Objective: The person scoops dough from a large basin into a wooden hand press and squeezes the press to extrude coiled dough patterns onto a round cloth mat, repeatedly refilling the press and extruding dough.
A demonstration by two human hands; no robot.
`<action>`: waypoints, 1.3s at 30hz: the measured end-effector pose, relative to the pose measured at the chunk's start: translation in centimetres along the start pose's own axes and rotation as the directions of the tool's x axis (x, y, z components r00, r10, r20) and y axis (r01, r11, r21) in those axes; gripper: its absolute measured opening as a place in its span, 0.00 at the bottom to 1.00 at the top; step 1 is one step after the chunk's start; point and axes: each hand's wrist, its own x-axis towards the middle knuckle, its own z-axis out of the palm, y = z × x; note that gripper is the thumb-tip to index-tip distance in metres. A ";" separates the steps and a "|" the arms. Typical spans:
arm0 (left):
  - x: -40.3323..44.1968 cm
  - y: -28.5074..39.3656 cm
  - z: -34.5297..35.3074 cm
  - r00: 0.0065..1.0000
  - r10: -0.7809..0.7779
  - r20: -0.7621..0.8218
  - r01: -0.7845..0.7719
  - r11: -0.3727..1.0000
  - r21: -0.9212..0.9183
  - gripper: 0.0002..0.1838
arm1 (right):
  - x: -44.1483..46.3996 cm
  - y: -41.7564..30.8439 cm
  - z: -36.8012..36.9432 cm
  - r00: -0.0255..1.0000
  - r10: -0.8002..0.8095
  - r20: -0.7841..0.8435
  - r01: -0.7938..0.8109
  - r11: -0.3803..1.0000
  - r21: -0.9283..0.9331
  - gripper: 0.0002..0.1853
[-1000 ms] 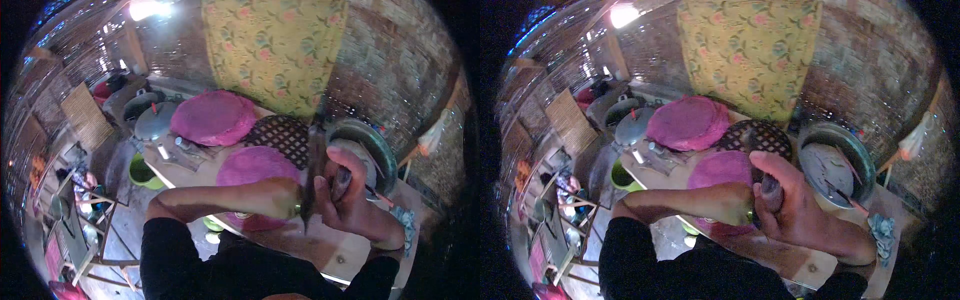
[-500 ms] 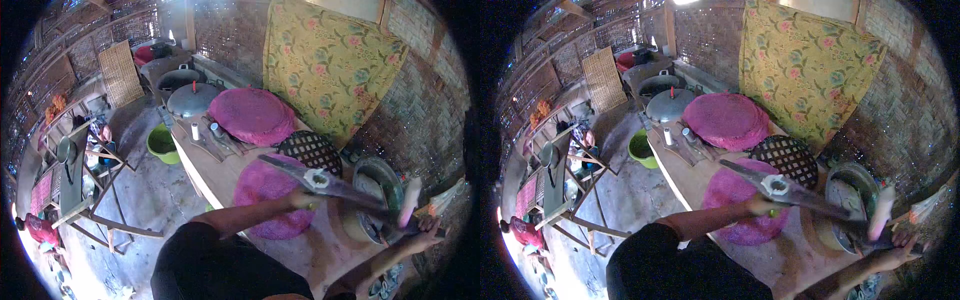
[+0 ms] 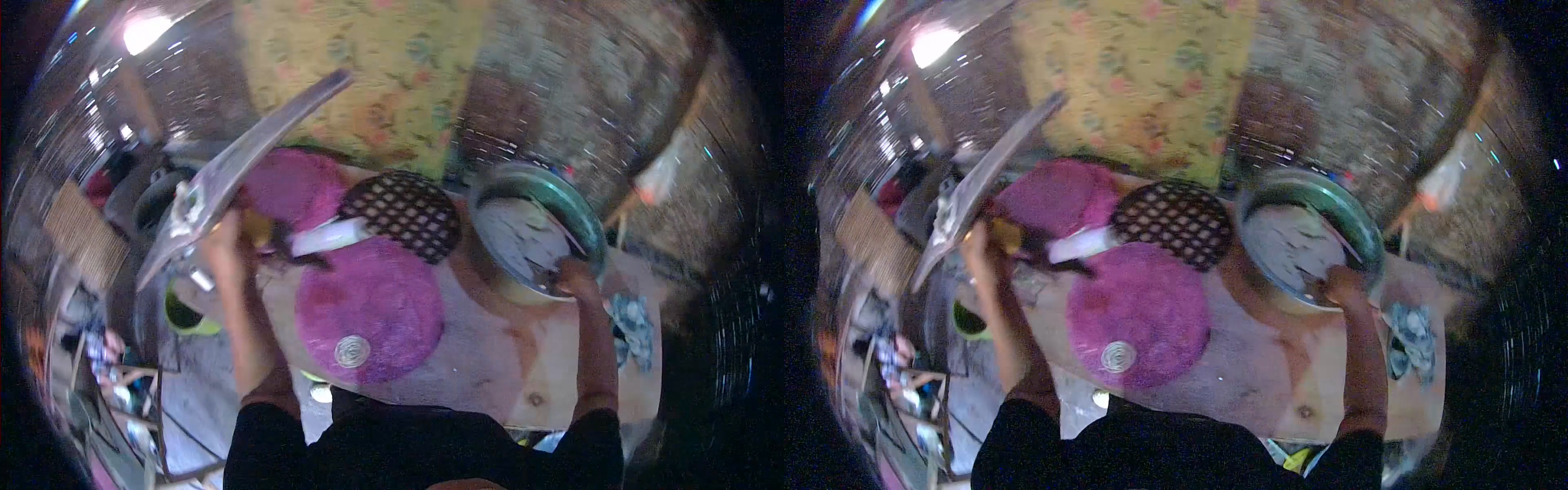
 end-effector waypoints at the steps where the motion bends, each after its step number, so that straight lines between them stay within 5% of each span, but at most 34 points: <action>1: 0.3 -0.6 -0.1 0.999 -0.027 -0.022 0.030 0.990 0.134 0.18 | -0.1 0.7 1.2 0.994 -0.090 -0.066 0.096 0.992 0.082 0.14; 4: 1.3 -2.9 -3.1 0.998 -0.066 0.002 0.050 0.780 0.624 0.16 | 0.2 -0.6 0.0 0.982 0.126 0.139 -0.146 0.978 0.151 0.12; 5: 1.3 -3.0 -3.4 0.993 -0.120 -0.003 0.087 0.701 0.708 0.15 | -0.7 -1.5 -3.3 0.981 0.040 0.190 -0.049 0.998 0.046 0.12; 8: 1.3 -4.1 -5.3 0.939 -0.327 -0.109 0.307 0.650 0.696 0.17 | -1.1 -0.5 -10.1 0.984 -0.074 0.164 0.073 0.997 0.012 0.12; 9: 2.0 -8.2 -9.7 0.998 -0.047 -0.049 0.068 0.732 0.678 0.16 | -0.6 0.3 -11.0 0.989 -0.117 0.086 0.111 0.991 0.074 0.13; 12: 2.0 -8.9 -11.6 0.998 0.061 -0.013 -0.029 0.640 0.768 0.17 | 4.1 3.3 -8.6 0.986 -0.122 -0.112 0.146 0.961 0.237 0.16; 13: 1.2 -6.7 -9.4 0.990 -0.108 -0.090 0.139 0.654 0.744 0.17 | 5.7 3.1 -8.2 0.987 -0.114 -0.115 0.138 0.962 0.235 0.16; 15: 1.5 -7.7 -10.3 0.988 -0.124 -0.088 0.145 0.603 0.784 0.18 | 9.1 2.0 -7.6 0.997 0.081 0.018 -0.080 0.996 -0.042 0.18; 17: 2.4 -10.0 -13.6 0.997 -0.031 -0.071 0.077 0.482 0.873 0.19 | 12.5 2.7 -4.3 0.997 0.045 -0.060 -0.046 0.999 -0.018 0.18; 19: 2.2 -9.3 -11.4 0.994 0.068 -0.090 0.036 0.567 0.823 0.19 | 15.9 3.6 -1.1 0.990 0.006 -0.141 -0.006 1.000 0.003 0.18; 22: 1.8 -7.2 -10.9 0.995 -0.010 -0.100 0.077 0.722 0.687 0.19 | 18.9 4.1 0.9 1.000 0.024 -0.002 -0.024 0.994 -0.110 0.17; 24: 2.1 -8.5 -13.8 0.992 -0.001 -0.128 0.081 0.776 0.626 0.19 | 18.7 2.9 1.2 0.982 -0.118 -0.145 0.126 0.991 0.042 0.17; 26: 2.1 -9.3 -16.5 0.977 0.175 -0.122 -0.061 0.777 0.626 0.19 | 19.5 2.8 1.7 0.977 -0.164 -0.136 0.172 0.984 0.045 0.17; 30: 1.4 -6.9 -11.4 0.874 0.388 -0.291 -0.176 0.812 0.557 0.17 | 18.2 2.4 0.7 0.958 -0.258 -0.129 0.277 0.948 0.161 0.16; 32: 2.2 -10.2 -18.9 0.915 0.294 -0.276 -0.099 0.826 0.555 0.15 | 16.6 2.0 -0.1 0.965 -0.240 -0.102 0.258 0.935 0.245 0.15; 35: 1.5 -9.6 -16.5 0.952 0.187 -0.244 -0.009 0.811 0.584 0.12 | 13.7 1.2 -0.2 0.969 -0.200 -0.149 0.240 0.904 0.353 0.13; 38: 2.3 -10.0 -15.7 0.978 0.056 -0.201 0.116 0.654 0.748 0.25 | 11.1 0.4 0.0 0.961 -0.184 -0.208 0.262 0.847 0.463 0.12; 39: 2.9 -10.2 -14.6 0.990 0.133 -0.055 -0.024 0.526 0.850 0.26 | 10.1 -0.1 -0.3 0.962 -0.193 -0.192 0.268 0.795 0.544 0.13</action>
